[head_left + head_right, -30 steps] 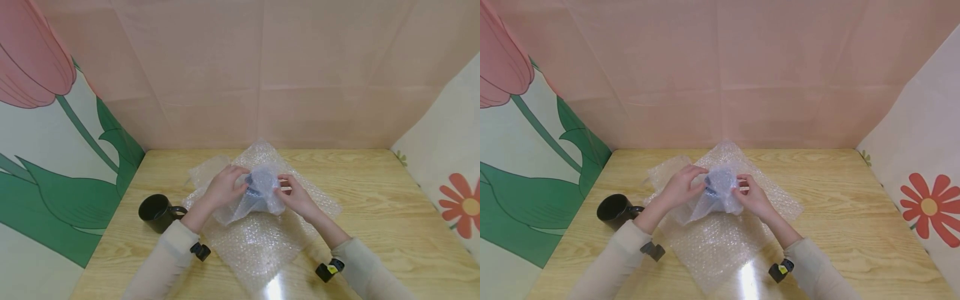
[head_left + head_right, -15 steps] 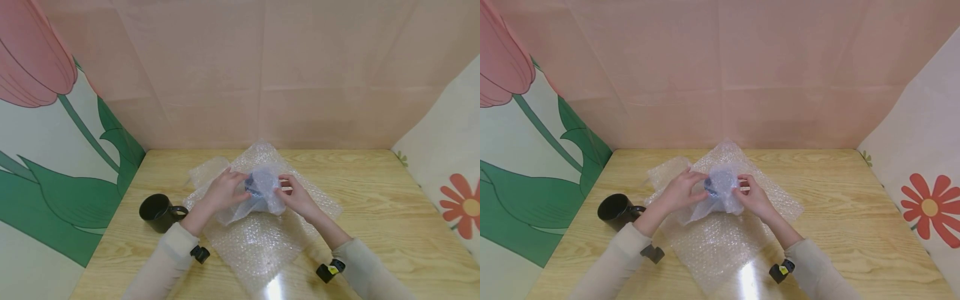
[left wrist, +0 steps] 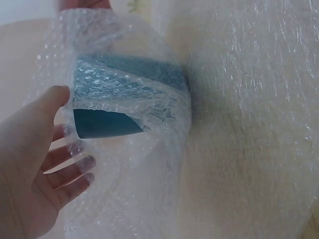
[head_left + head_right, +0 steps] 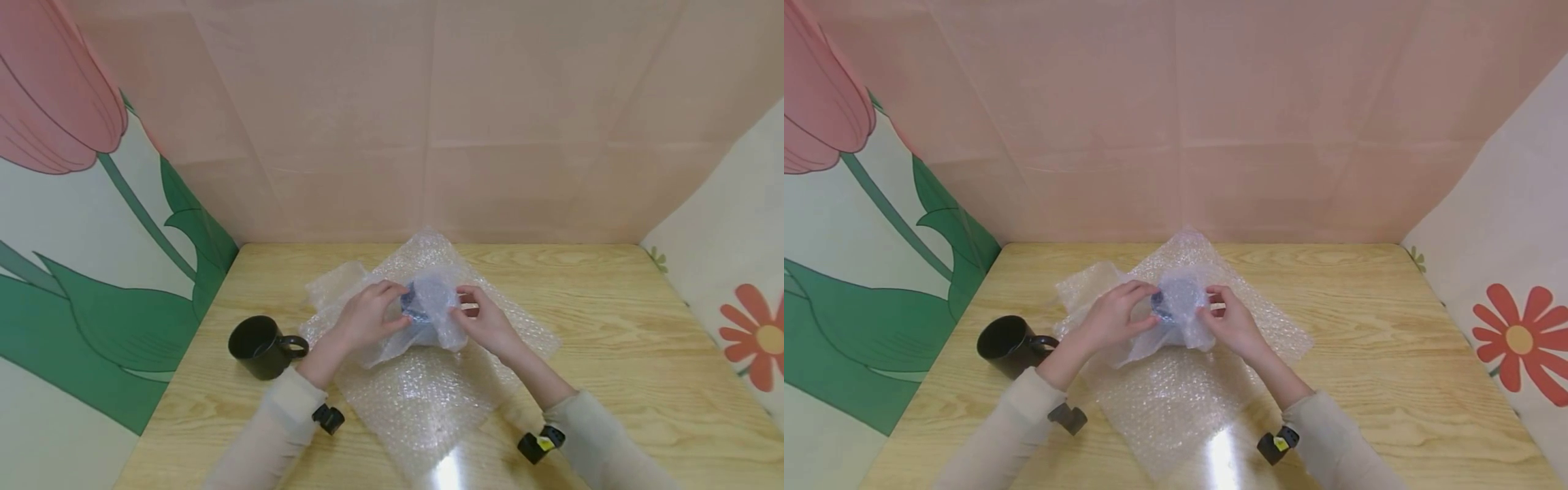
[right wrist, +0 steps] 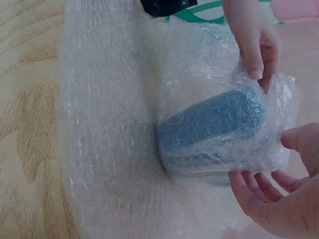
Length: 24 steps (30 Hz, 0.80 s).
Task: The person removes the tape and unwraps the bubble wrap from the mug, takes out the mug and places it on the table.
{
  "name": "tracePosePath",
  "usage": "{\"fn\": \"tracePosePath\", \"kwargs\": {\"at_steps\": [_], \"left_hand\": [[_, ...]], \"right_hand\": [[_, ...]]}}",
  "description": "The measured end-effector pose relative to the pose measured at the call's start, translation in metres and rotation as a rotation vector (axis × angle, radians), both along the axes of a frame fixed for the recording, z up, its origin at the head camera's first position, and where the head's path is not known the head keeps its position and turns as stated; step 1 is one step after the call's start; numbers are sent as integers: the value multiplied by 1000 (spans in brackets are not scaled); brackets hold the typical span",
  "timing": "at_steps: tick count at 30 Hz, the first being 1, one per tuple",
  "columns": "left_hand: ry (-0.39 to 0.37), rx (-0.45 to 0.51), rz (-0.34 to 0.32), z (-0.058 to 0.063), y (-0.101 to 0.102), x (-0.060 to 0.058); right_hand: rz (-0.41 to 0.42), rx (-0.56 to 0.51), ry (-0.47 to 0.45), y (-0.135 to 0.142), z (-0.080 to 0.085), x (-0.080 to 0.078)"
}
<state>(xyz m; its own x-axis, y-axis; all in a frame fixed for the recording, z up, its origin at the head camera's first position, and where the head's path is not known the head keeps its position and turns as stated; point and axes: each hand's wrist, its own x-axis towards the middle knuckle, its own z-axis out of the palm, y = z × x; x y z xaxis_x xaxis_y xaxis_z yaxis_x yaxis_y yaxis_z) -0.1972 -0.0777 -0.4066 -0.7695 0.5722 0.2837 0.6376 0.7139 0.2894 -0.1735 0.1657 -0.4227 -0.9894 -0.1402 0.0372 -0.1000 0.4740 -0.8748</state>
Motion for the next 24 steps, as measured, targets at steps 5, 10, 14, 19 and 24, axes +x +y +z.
{"fn": "tracePosePath", "kwargs": {"at_steps": [5,10,14,19,24], "left_hand": [[-19,6,13,-3,1,0],[-24,30,32,-6,3,0],[-29,57,45,-8,4,1],[-42,84,53,-9,4,2],[-52,103,61,-10,5,3]], "right_hand": [[-13,46,77,-2,1,0],[-30,97,218,-4,2,0],[-51,138,298,-6,4,2],[-55,137,321,-9,8,4],[-37,121,305,-12,12,8]]}}
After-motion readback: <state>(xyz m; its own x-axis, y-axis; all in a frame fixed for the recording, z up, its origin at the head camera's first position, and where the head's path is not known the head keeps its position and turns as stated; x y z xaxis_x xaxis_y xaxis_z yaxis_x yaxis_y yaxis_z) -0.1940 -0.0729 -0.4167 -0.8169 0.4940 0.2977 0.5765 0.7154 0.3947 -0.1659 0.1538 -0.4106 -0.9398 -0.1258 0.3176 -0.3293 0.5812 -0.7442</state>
